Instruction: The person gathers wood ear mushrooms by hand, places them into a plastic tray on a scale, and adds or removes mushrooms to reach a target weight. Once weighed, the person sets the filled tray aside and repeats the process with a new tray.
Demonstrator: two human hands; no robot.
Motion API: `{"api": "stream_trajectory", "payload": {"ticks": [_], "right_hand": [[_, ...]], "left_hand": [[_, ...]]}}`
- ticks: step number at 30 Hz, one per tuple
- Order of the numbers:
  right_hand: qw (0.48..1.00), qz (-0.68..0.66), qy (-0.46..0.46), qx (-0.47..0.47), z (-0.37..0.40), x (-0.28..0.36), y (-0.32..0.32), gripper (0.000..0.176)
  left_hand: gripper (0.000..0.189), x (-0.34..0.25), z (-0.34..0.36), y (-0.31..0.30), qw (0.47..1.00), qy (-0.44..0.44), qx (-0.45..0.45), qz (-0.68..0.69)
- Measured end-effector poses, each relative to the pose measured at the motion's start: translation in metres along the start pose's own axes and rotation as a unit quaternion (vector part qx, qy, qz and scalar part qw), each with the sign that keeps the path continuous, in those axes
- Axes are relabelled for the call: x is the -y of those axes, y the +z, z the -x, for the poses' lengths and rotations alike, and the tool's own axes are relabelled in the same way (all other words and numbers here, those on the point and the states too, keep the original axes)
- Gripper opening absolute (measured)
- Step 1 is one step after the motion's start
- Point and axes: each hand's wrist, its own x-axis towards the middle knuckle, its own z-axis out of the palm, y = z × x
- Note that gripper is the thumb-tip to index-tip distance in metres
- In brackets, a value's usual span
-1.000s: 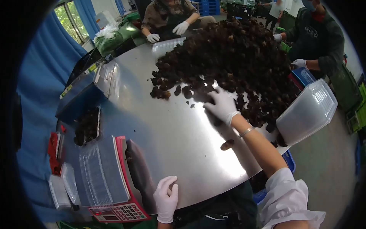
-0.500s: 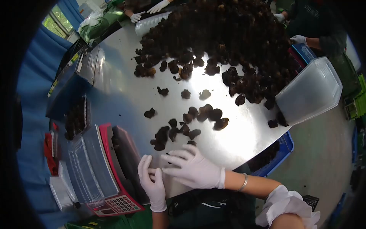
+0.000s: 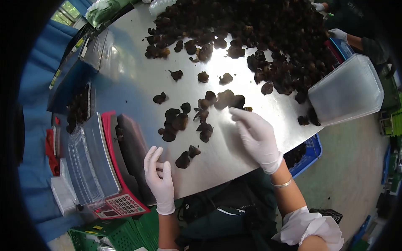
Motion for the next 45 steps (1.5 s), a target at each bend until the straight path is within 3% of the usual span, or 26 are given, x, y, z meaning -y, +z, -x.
{"api": "stream_trajectory", "payload": {"ticks": [3, 6, 8, 9, 12, 14, 17, 19, 22, 24, 25, 30, 32, 35, 39, 41, 42, 44, 45], "right_hand": [[1.0, -0.008, 0.005, 0.023, -0.011, 0.001, 0.016, 0.028], [0.996, 0.013, -0.049, 0.069, -0.035, 0.005, 0.026, 0.034], [0.945, 0.203, -0.236, 0.102, -0.053, 0.0, 0.038, 0.042], [0.924, 0.249, -0.233, 0.173, -0.058, 0.002, 0.039, 0.045], [0.906, 0.248, -0.265, 0.218, -0.066, -0.018, 0.048, 0.038], [0.905, 0.251, -0.239, 0.246, -0.068, -0.013, 0.037, 0.029], [0.938, 0.182, -0.164, 0.246, -0.048, -0.01, 0.008, 0.023], [0.952, 0.18, -0.098, 0.226, -0.031, -0.001, -0.019, 0.03], [0.968, 0.226, -0.027, 0.109, -0.008, 0.005, -0.054, 0.043], [0.941, 0.333, -0.066, 0.01, -0.002, -0.006, -0.065, 0.04], [0.958, 0.285, -0.028, 0.002, -0.002, -0.004, -0.063, 0.039], [0.962, 0.219, -0.133, 0.095, -0.035, 0.003, -0.004, 0.033], [0.918, 0.308, -0.238, 0.071, -0.053, -0.005, 0.029, 0.023], [0.888, 0.365, -0.258, 0.113, -0.073, -0.012, 0.047, 0.008], [0.891, 0.352, -0.258, 0.124, -0.071, -0.013, 0.041, 0.006], [0.904, 0.342, -0.231, 0.116, -0.056, -0.012, 0.028, 0.005], [0.904, 0.343, -0.228, 0.116, -0.046, -0.012, 0.022, 0.005], [0.914, 0.343, -0.204, 0.072, -0.028, -0.011, 0.01, 0.004], [0.911, 0.355, -0.199, 0.07, -0.02, -0.011, 0.004, 0.007]], "left_hand": [[0.041, 0.0, 0.0, 0.0, 1.0, 0.011, -0.006, -0.019], [0.042, 0.004, 0.0, 0.0, 0.998, 0.036, -0.003, -0.042], [0.044, 0.004, 0.0, 0.0, 0.999, 0.027, -0.004, -0.031], [0.044, 0.004, 0.0, 0.0, 0.999, 0.027, -0.002, -0.032], [0.046, 0.004, 0.001, 0.0, 0.999, 0.023, -0.01, -0.023], [0.047, 0.006, 0.0, 0.0, 0.999, 0.034, -0.012, -0.022], [0.046, 0.007, -0.001, 0.0, 0.999, 0.033, -0.011, -0.024], [0.046, 0.006, -0.001, 0.0, 0.999, 0.033, -0.01, -0.02], [0.044, 0.002, -0.001, -0.001, 1.0, 0.016, -0.001, -0.012], [0.042, 0.001, 0.0, 0.001, 1.0, 0.0, 0.007, -0.006], [0.041, 0.001, 0.0, 0.001, 1.0, 0.007, 0.003, -0.009], [0.039, 0.008, 0.0, 0.002, 0.998, 0.054, -0.003, -0.038], [0.039, 0.006, 0.0, 0.002, 0.999, 0.043, -0.006, -0.03], [0.039, 0.012, 0.0, 0.003, 0.997, 0.065, -0.009, -0.041], [0.037, 0.005, 0.003, 0.001, 0.999, 0.021, -0.011, -0.033], [0.037, 0.006, 0.005, 0.004, 0.981, 0.111, -0.046, -0.153], [0.037, 0.003, 0.004, 0.007, 0.981, 0.111, -0.042, -0.152], [0.038, -0.014, -0.003, 0.017, 0.963, 0.197, -0.016, -0.185], [0.031, -0.024, -0.006, 0.025, 0.971, 0.175, -0.009, -0.159]]}}
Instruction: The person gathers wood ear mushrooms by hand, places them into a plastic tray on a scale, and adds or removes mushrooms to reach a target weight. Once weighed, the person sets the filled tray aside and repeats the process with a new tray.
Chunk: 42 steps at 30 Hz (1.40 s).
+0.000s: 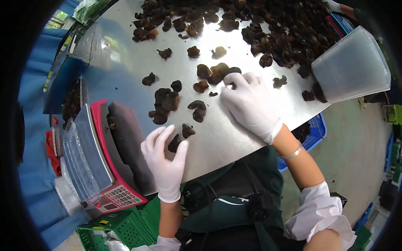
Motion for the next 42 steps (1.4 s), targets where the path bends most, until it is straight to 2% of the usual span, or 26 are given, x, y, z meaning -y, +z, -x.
{"api": "stream_trajectory", "payload": {"ticks": [1, 3, 5, 7, 9, 11, 15, 16, 18, 19, 21, 22, 23, 25, 27, 29, 31, 33, 35, 36, 37, 39, 40, 42], "right_hand": [[1.0, -0.001, 0.001, 0.004, 0.007, 0.002, -0.004, 0.007], [0.996, 0.003, 0.061, -0.059, 0.018, 0.004, -0.011, 0.011], [0.996, -0.009, 0.072, -0.053, 0.03, -0.003, -0.013, 0.015], [0.994, -0.071, 0.071, -0.032, 0.039, -0.002, -0.012, 0.016], [0.993, -0.095, 0.065, -0.018, 0.037, 0.01, -0.01, 0.017], [0.989, -0.131, 0.072, -0.006, 0.034, 0.019, -0.004, 0.017], [0.979, -0.193, 0.066, -0.008, 0.036, 0.035, 0.009, 0.018], [0.936, -0.327, 0.132, 0.003, 0.044, 0.045, 0.01, 0.02], [0.807, -0.536, 0.248, 0.021, 0.062, 0.064, 0.003, 0.03], [0.71, -0.65, 0.27, 0.037, 0.069, 0.068, 0.0, 0.039], [0.693, -0.658, 0.294, 0.019, 0.068, 0.081, -0.007, 0.048], [0.732, -0.62, 0.281, 0.003, 0.076, 0.078, 0.007, 0.047], [0.743, -0.602, 0.29, 0.034, 0.083, 0.068, 0.011, 0.041], [0.725, -0.602, 0.335, -0.003, 0.083, 0.061, 0.008, 0.035], [0.744, -0.551, 0.378, -0.019, 0.077, 0.051, -0.006, 0.032], [0.853, -0.402, 0.317, -0.098, 0.079, 0.028, 0.003, 0.035], [0.944, -0.15, 0.241, -0.171, 0.071, 0.012, -0.004, 0.041], [0.936, -0.177, 0.249, -0.173, 0.057, 0.02, -0.009, 0.047], [0.954, -0.246, 0.137, -0.108, 0.045, 0.023, -0.004, 0.052], [0.955, -0.254, 0.118, -0.098, 0.038, 0.027, 0.002, 0.055], [0.957, -0.263, 0.09, -0.086, 0.034, 0.026, 0.008, 0.054], [0.959, -0.262, 0.069, -0.082, 0.021, 0.023, 0.023, 0.053], [0.959, -0.264, 0.068, -0.083, 0.018, 0.024, 0.031, 0.053], [0.98, -0.186, 0.053, -0.044, 0.013, 0.024, 0.046, 0.034]], "left_hand": [[0.031, -0.001, -0.002, 0.004, 1.0, -0.003, 0.002, 0.001], [0.021, -0.003, -0.008, 0.011, 0.998, 0.016, 0.045, -0.047], [0.014, -0.003, -0.011, 0.014, 0.998, 0.009, 0.04, -0.049], [0.013, 0.005, -0.012, 0.011, 0.999, -0.024, 0.04, 0.011], [0.008, 0.002, -0.012, 0.002, 0.983, -0.091, 0.043, 0.152], [0.007, 0.001, -0.009, -0.005, 0.97, -0.117, 0.038, 0.211], [0.007, -0.004, -0.002, -0.014, 0.965, -0.106, 0.02, 0.241], [0.009, -0.008, 0.0, -0.014, 0.967, -0.098, 0.014, 0.236], [0.014, -0.011, 0.005, -0.01, 0.977, -0.058, -0.003, 0.205], [0.016, -0.015, 0.007, -0.009, 0.987, -0.019, 0.007, 0.162], [0.015, -0.026, 0.014, -0.001, 0.992, 0.046, 0.057, 0.102], [0.019, -0.034, 0.014, 0.004, 0.99, 0.082, 0.074, 0.09], [0.021, -0.035, 0.017, 0.011, 0.99, 0.076, 0.084, 0.08], [0.029, -0.029, 0.011, 0.013, 0.991, 0.086, 0.081, 0.069], [0.033, -0.032, -0.008, 0.011, 0.993, 0.091, 0.06, 0.034], [0.036, -0.031, -0.027, 0.011, 0.995, 0.094, 0.031, 0.001], [0.04, -0.029, -0.042, 0.012, 0.986, 0.118, 0.09, -0.073], [0.036, -0.021, -0.051, 0.026, 0.987, 0.114, 0.092, -0.059], [0.033, -0.015, -0.06, 0.038, 0.989, 0.066, 0.126, -0.047], [0.025, -0.011, -0.064, 0.037, 0.982, 0.072, 0.163, -0.063], [0.025, -0.01, -0.065, 0.034, 0.982, 0.074, 0.162, -0.064], [0.014, -0.009, -0.06, 0.027, 0.994, 0.007, 0.097, 0.048], [0.014, -0.006, -0.057, 0.021, 0.994, -0.011, 0.044, 0.097], [0.019, 0.001, -0.047, 0.008, 0.986, -0.082, -0.022, 0.141]]}}
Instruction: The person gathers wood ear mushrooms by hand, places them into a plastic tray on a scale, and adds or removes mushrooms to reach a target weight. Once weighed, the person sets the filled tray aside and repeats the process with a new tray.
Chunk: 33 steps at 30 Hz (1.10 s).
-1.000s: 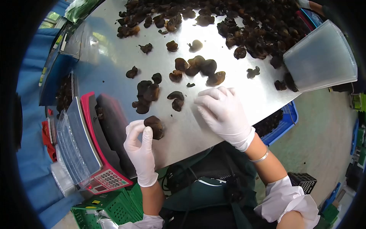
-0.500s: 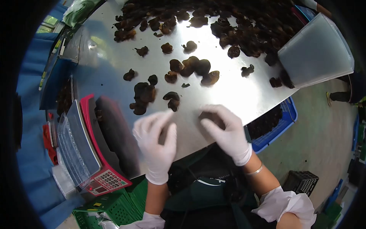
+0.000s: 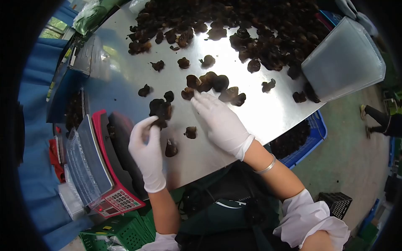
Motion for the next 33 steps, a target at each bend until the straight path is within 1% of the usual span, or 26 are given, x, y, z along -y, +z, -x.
{"api": "stream_trajectory", "payload": {"ticks": [1, 3, 4, 5, 7, 8, 9, 11, 12, 14, 15, 16, 17, 18, 19, 20, 21, 22, 23, 25, 26, 27, 29, 30, 32, 33], "right_hand": [[1.0, -0.003, 0.0, 0.0, 0.001, 0.003, -0.002, 0.034], [0.992, -0.046, -0.008, 0.113, 0.004, 0.011, -0.015, 0.031], [0.99, -0.094, 0.006, 0.107, 0.004, 0.014, -0.023, 0.031], [0.989, -0.096, 0.005, 0.111, 0.005, 0.014, -0.028, 0.031], [0.997, -0.06, 0.015, 0.036, 0.006, 0.013, -0.033, 0.032], [0.999, -0.049, -0.003, 0.012, 0.009, 0.007, -0.026, 0.04], [0.999, -0.049, -0.004, 0.013, 0.012, 0.01, -0.026, 0.04], [0.999, 0.017, 0.027, 0.035, 0.015, 0.03, -0.026, 0.034], [0.999, 0.033, 0.017, 0.03, 0.017, 0.034, -0.023, 0.034], [0.997, 0.051, 0.038, 0.044, 0.02, 0.039, -0.016, 0.031], [0.994, 0.07, 0.057, 0.058, 0.021, 0.039, -0.013, 0.029], [0.995, 0.07, 0.063, 0.044, 0.023, 0.038, -0.008, 0.024], [0.995, 0.071, 0.062, 0.044, 0.024, 0.039, -0.007, 0.024], [0.994, 0.055, 0.087, 0.04, 0.026, 0.04, -0.007, 0.024], [0.992, 0.037, 0.111, 0.037, 0.029, 0.042, -0.007, 0.023], [0.993, 0.038, 0.109, 0.039, 0.03, 0.045, -0.006, 0.023], [0.996, 0.007, 0.082, 0.021, 0.03, 0.049, -0.004, 0.023], [0.998, -0.024, 0.058, 0.002, 0.03, 0.052, -0.002, 0.023], [0.998, -0.038, 0.038, 0.043, 0.028, 0.058, -0.003, 0.027], [0.992, -0.091, -0.017, 0.083, 0.025, 0.065, 0.011, 0.039], [0.984, -0.094, -0.046, 0.146, 0.021, 0.064, 0.013, 0.054], [0.984, -0.094, -0.046, 0.145, 0.022, 0.066, 0.016, 0.054], [0.982, 0.006, -0.069, 0.174, 0.024, 0.07, 0.021, 0.063], [0.977, 0.026, -0.064, 0.202, 0.022, 0.072, 0.019, 0.065], [0.98, 0.033, -0.051, 0.19, 0.02, 0.073, 0.02, 0.066], [0.983, 0.038, -0.037, 0.178, 0.019, 0.074, 0.021, 0.066]], "left_hand": [[0.02, 0.006, 0.004, -0.007, 0.999, -0.029, -0.03, 0.035], [0.021, 0.017, 0.017, -0.019, 0.987, -0.103, -0.058, 0.111], [0.021, 0.02, 0.022, -0.024, 0.984, -0.12, -0.055, 0.117], [0.021, 0.024, 0.027, -0.025, 0.984, -0.124, -0.057, 0.115], [0.024, 0.03, 0.034, -0.024, 0.99, -0.125, -0.039, 0.06], [0.027, 0.026, 0.034, -0.024, 0.992, -0.129, 0.0, 0.005], [0.029, 0.034, 0.038, -0.023, 0.995, -0.097, 0.019, -0.032], [0.036, 0.029, 0.037, -0.022, 0.992, -0.078, 0.056, -0.087], [0.036, 0.028, 0.037, -0.021, 0.991, -0.079, 0.057, -0.087], [0.046, 0.023, 0.037, -0.016, 0.993, 0.029, 0.011, -0.117], [0.046, 0.018, 0.038, -0.016, 0.993, 0.03, 0.011, -0.116], [0.049, 0.011, 0.039, -0.018, 0.987, 0.073, 0.041, -0.14], [0.053, 0.007, 0.04, -0.018, 0.977, 0.114, 0.071, -0.164], [0.047, 0.006, 0.041, -0.018, 0.976, 0.116, 0.099, -0.156], [0.047, 0.01, 0.044, -0.02, 0.976, 0.114, 0.098, -0.156], [0.044, 0.019, 0.046, -0.019, 0.976, 0.113, 0.105, -0.153], [0.042, 0.026, 0.047, -0.018, 0.976, 0.113, 0.111, -0.151], [0.028, 0.029, 0.048, -0.017, 0.984, 0.103, 0.077, -0.126], [0.028, 0.031, 0.049, -0.019, 0.984, 0.102, 0.078, -0.126], [0.022, 0.035, 0.049, -0.022, 0.997, 0.038, 0.04, -0.047], [0.022, 0.034, 0.048, -0.022, 0.998, 0.036, 0.037, -0.043], [0.022, 0.034, 0.048, -0.021, 0.998, 0.037, 0.037, -0.042], [0.023, 0.034, 0.049, -0.02, 0.996, 0.054, 0.035, -0.059], [0.023, 0.033, 0.049, -0.02, 0.996, 0.054, 0.034, -0.058], [0.023, 0.03, 0.047, -0.018, 0.991, 0.048, 0.036, -0.116], [0.023, 0.03, 0.048, -0.018, 0.992, 0.048, 0.037, -0.115]]}}
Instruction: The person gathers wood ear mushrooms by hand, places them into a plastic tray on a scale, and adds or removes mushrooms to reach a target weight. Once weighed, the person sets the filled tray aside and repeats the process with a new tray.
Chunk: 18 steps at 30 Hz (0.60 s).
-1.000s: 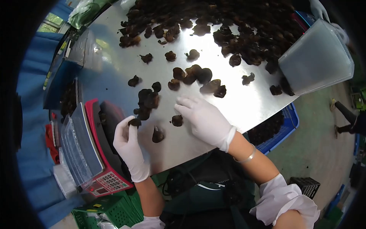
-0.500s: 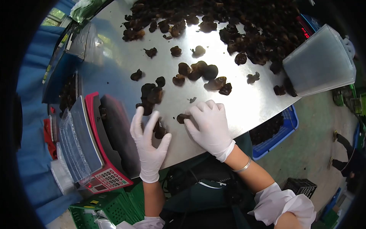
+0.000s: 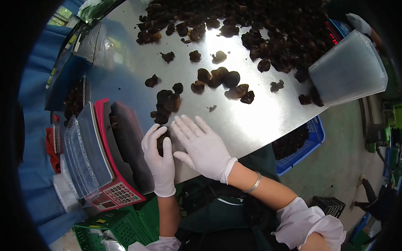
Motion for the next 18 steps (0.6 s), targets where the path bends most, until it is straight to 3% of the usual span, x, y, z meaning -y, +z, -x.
{"api": "stream_trajectory", "payload": {"ticks": [1, 3, 4, 8, 10, 14, 16, 18], "right_hand": [[1.0, 0.001, 0.001, 0.0, 0.001, -0.002, 0.0, 0.066], [0.992, 0.042, 0.114, -0.023, 0.005, -0.009, -0.002, 0.072], [0.992, 0.043, 0.114, -0.024, 0.013, -0.014, -0.005, 0.072], [0.948, 0.136, 0.279, -0.069, 0.074, -0.046, -0.031, 0.07], [0.911, 0.174, 0.344, -0.144, 0.102, -0.066, -0.048, 0.067], [0.918, 0.073, 0.315, -0.228, 0.097, -0.068, -0.078, 0.057], [0.948, 0.135, 0.214, -0.195, 0.061, -0.061, -0.079, 0.053], [0.937, 0.193, 0.189, -0.222, 0.027, -0.071, -0.068, 0.053]], "left_hand": [[0.023, 0.001, 0.0, 0.0, 1.0, 0.0, 0.001, 0.004], [0.024, 0.002, 0.0, 0.0, 1.0, 0.001, 0.002, 0.009], [0.024, 0.001, 0.001, -0.001, 1.0, 0.0, 0.003, 0.011], [0.024, -0.001, -0.001, -0.002, 1.0, -0.003, 0.005, 0.021], [0.024, -0.001, -0.002, -0.003, 1.0, -0.004, 0.001, 0.023], [0.024, 0.001, -0.002, -0.002, 0.999, -0.017, 0.005, 0.042], [0.025, 0.004, 0.0, -0.003, 0.999, -0.012, 0.005, 0.05], [0.025, 0.005, 0.001, -0.004, 0.998, -0.011, -0.002, 0.058]]}}
